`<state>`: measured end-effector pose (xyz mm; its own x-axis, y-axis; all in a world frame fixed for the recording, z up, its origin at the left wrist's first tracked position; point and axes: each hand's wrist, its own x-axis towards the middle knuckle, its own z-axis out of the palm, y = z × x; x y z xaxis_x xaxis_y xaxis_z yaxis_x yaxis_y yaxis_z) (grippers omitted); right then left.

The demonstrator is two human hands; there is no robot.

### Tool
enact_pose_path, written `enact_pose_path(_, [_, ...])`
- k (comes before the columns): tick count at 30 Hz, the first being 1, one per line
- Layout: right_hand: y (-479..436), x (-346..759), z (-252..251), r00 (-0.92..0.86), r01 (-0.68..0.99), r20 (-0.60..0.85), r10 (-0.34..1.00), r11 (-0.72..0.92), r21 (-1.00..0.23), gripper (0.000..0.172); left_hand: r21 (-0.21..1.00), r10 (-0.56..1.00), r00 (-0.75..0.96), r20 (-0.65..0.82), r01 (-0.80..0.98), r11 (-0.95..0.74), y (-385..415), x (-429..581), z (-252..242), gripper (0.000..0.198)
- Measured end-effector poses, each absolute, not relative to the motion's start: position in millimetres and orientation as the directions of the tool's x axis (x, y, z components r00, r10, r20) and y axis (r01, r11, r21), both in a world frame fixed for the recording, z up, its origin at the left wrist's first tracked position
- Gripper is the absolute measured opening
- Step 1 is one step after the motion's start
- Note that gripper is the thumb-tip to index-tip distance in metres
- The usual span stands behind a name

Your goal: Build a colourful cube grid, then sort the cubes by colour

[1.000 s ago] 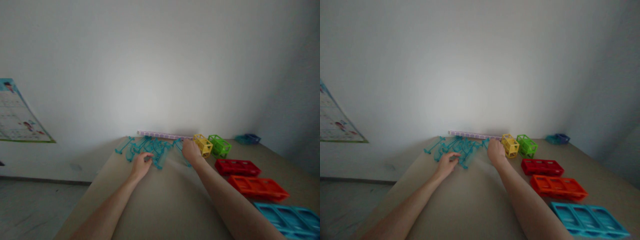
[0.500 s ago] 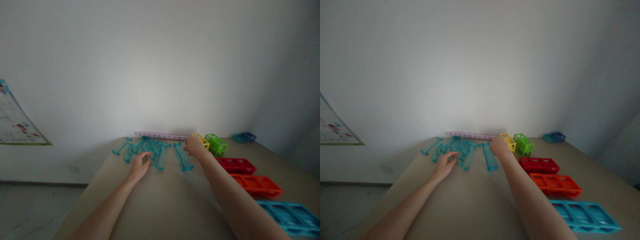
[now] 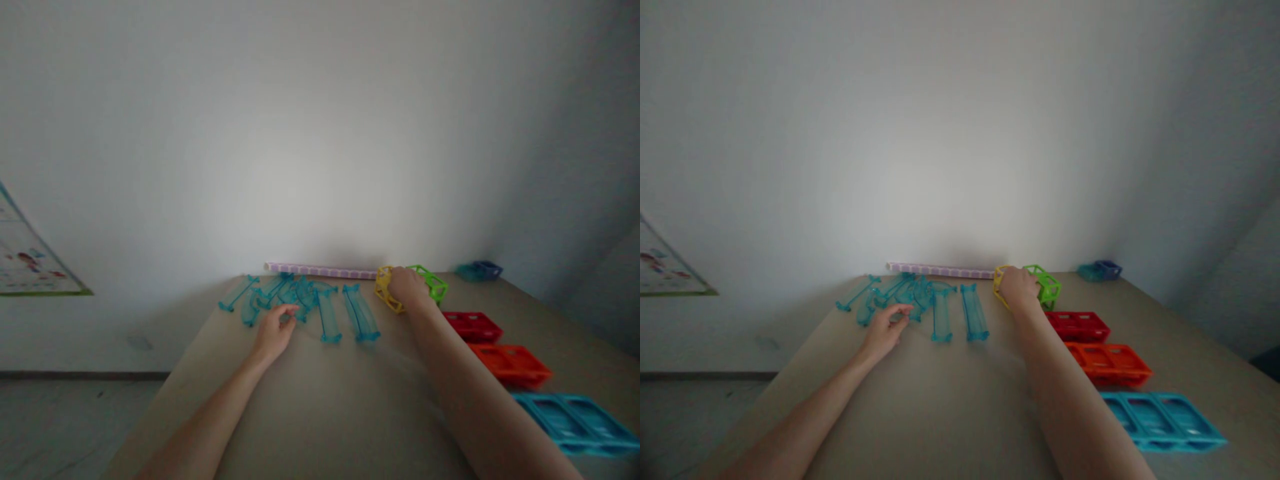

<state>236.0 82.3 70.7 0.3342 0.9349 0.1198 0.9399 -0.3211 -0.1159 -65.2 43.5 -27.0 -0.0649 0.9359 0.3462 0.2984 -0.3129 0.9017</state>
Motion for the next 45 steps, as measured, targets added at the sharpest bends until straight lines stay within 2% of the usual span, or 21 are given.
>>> enact_pose_path(8, [79.9, 243.5, 74.5, 0.461, 0.887, 0.152, 0.874, -0.450, -0.106, 0.037, 0.893, 0.937, -0.063, 0.345, 0.329, -0.307, 43.9, -65.8, -27.4, 0.024])
enact_pose_path(17, [70.9, 233.5, 83.0, 0.480, 0.876, 0.190, 0.856, -0.458, -0.149, 0.037, 0.875, 0.935, -0.054, 0.350, 0.374, -0.306, 42.8, -65.1, -26.2, 0.022])
enact_pose_path(19, [67.1, 224.8, 90.1, 0.442, 0.897, 0.235, 0.866, -0.417, -0.149, 0.039, 0.885, 0.933, -0.062, 0.354, 0.344, -0.313, 41.8, -63.9, -25.2, 0.019])
enact_pose_path(22, [60.1, 199.7, 95.7, 0.241, 0.966, 0.241, 0.940, -0.210, -0.148, 0.035, 0.888, 0.934, -0.056, 0.353, 0.335, -0.316, 40.3, -62.7, -23.7, 0.020])
enact_pose_path(24, [53.2, 175.3, 92.1, 0.082, 0.986, 0.209, 0.975, -0.049, -0.157, 0.030, 0.865, 0.937, -0.029, 0.348, 0.395, -0.309, 40.0, -63.0, -23.3, 0.024])
enact_pose_path(26, [44.9, 150.2, 83.0, -0.021, 0.986, 0.193, 0.981, 0.053, -0.160, 0.033, 0.819, 0.939, 0.006, 0.343, 0.488, -0.302, 40.6, -64.1, -23.8, 0.026])
enact_pose_path(29, [35.5, 124.6, 66.6, 0.015, 0.989, 0.172, 0.985, 0.011, -0.146, 0.054, 0.748, 0.938, 0.035, 0.344, 0.594, -0.296, 42.5, -66.0, -26.0, 0.026])
enact_pose_path(31, [34.8, 119.3, 57.8, 0.065, 0.989, 0.120, 0.991, -0.047, -0.140, 0.061, 0.728, 0.937, 0.034, 0.346, 0.621, -0.291, 43.4, -66.5, -27.2, 0.024])
enact_pose_path(33, [38.1, 120.5, 51.5, 0.069, 0.990, 0.083, 0.994, -0.057, -0.132, 0.058, 0.724, 0.938, 0.030, 0.345, 0.627, -0.287, 43.5, -66.1, -27.1, 0.023])
enact_pose_path(37, [47.0, 124.3, 43.6, -0.001, 0.996, 0.108, 0.994, 0.011, -0.091, 0.041, 0.728, 0.937, 0.022, 0.349, 0.624, -0.286, 41.9, -64.2, -23.2, 0.022])
enact_pose_path(41, [49.2, 121.1, 39.6, -0.072, 0.995, 0.131, 0.989, 0.081, -0.065, 0.037, 0.746, 0.928, 0.036, 0.371, 0.584, -0.321, 40.6, -63.1, -20.0, 0.019])
enact_pose_path(45, [46.9, 117.6, 41.3, -0.098, 0.992, 0.141, 0.985, 0.107, -0.063, 0.025, 0.754, 0.930, 0.077, 0.360, 0.563, -0.339, 37.0, -61.1, -19.5, 0.029])
